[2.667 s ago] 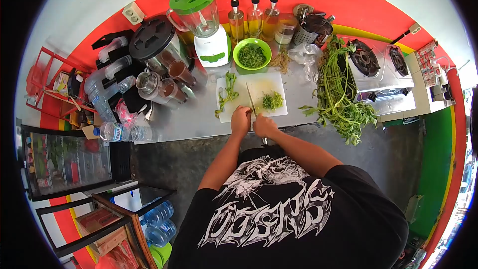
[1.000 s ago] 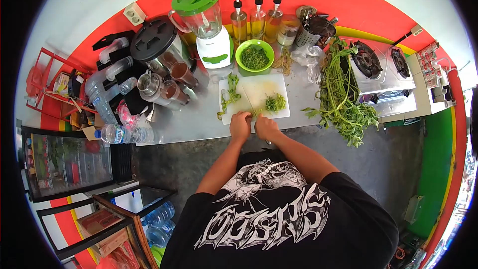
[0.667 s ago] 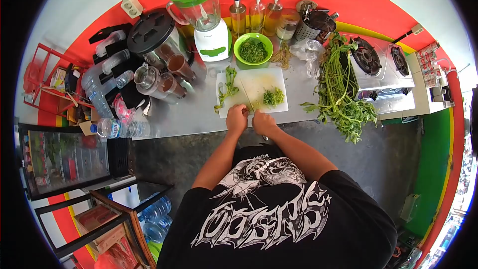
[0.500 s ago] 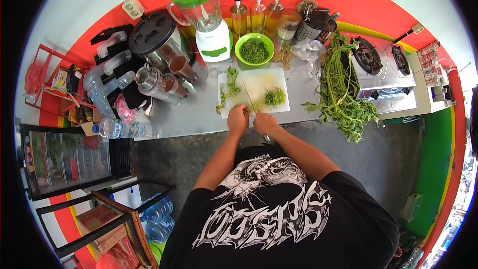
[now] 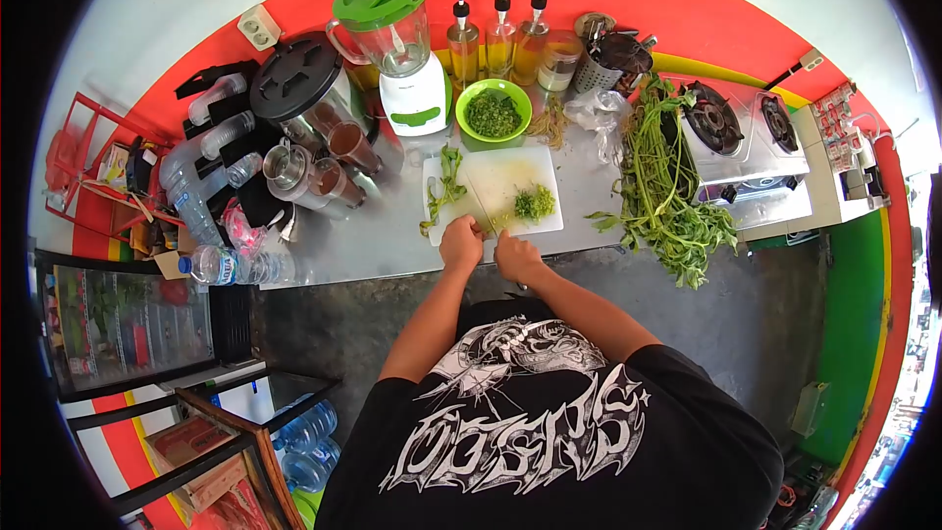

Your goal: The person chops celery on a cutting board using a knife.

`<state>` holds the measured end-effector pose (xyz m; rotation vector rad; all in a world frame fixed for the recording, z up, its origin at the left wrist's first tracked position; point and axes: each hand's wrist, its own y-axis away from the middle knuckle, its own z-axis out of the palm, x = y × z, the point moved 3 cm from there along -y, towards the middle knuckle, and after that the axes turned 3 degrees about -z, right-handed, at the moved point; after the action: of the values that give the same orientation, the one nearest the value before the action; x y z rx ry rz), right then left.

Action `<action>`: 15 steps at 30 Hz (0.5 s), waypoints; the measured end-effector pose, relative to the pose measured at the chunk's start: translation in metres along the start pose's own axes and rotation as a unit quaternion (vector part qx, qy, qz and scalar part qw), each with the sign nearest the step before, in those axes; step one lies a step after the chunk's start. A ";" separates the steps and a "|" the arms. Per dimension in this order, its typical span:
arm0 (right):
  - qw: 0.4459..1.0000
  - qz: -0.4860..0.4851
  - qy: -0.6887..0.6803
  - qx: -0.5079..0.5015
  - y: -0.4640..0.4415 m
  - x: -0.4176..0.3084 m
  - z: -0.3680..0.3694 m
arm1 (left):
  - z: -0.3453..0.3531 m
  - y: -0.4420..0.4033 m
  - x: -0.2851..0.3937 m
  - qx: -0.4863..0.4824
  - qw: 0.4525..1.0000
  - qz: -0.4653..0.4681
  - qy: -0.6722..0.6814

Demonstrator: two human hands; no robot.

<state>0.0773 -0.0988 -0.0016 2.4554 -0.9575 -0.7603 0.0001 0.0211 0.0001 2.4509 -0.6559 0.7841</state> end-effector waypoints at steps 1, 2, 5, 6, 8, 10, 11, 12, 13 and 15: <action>1.000 -0.005 -0.004 0.001 -0.001 -0.001 -0.004 | 0.000 0.000 -0.001 -0.002 1.000 -0.002 -0.002; 1.000 -0.005 -0.004 -0.001 0.000 -0.003 -0.007 | 0.001 0.001 -0.003 -0.003 1.000 -0.004 -0.003; 1.000 0.000 -0.007 -0.004 0.001 -0.007 -0.008 | -0.003 0.000 -0.003 -0.003 1.000 0.008 -0.003; 1.000 -0.002 0.004 -0.005 0.006 -0.007 -0.003 | -0.003 0.000 -0.004 -0.006 1.000 0.007 -0.002; 1.000 -0.004 0.023 -0.008 0.005 -0.007 -0.002 | -0.002 -0.003 -0.003 -0.008 1.000 0.003 0.008; 1.000 0.012 -0.011 0.013 -0.001 -0.009 0.002 | -0.005 -0.001 -0.003 -0.035 0.999 -0.007 0.009; 1.000 0.012 -0.007 0.009 -0.005 -0.008 0.003 | -0.007 -0.001 -0.003 -0.035 0.999 -0.011 0.012; 1.000 0.004 -0.002 0.011 -0.006 -0.010 -0.003 | -0.008 -0.002 -0.003 -0.035 0.999 -0.006 0.009; 1.000 -0.001 0.001 0.014 -0.007 -0.012 -0.006 | -0.009 -0.003 -0.003 -0.038 0.999 0.001 0.003; 1.000 0.014 0.010 -0.004 -0.001 -0.016 -0.013 | -0.011 -0.004 -0.002 -0.045 0.999 0.001 -0.001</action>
<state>0.0756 -0.0847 0.0133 2.4336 -0.9781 -0.7285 -0.0038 0.0313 0.0058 2.3699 -0.6796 0.7375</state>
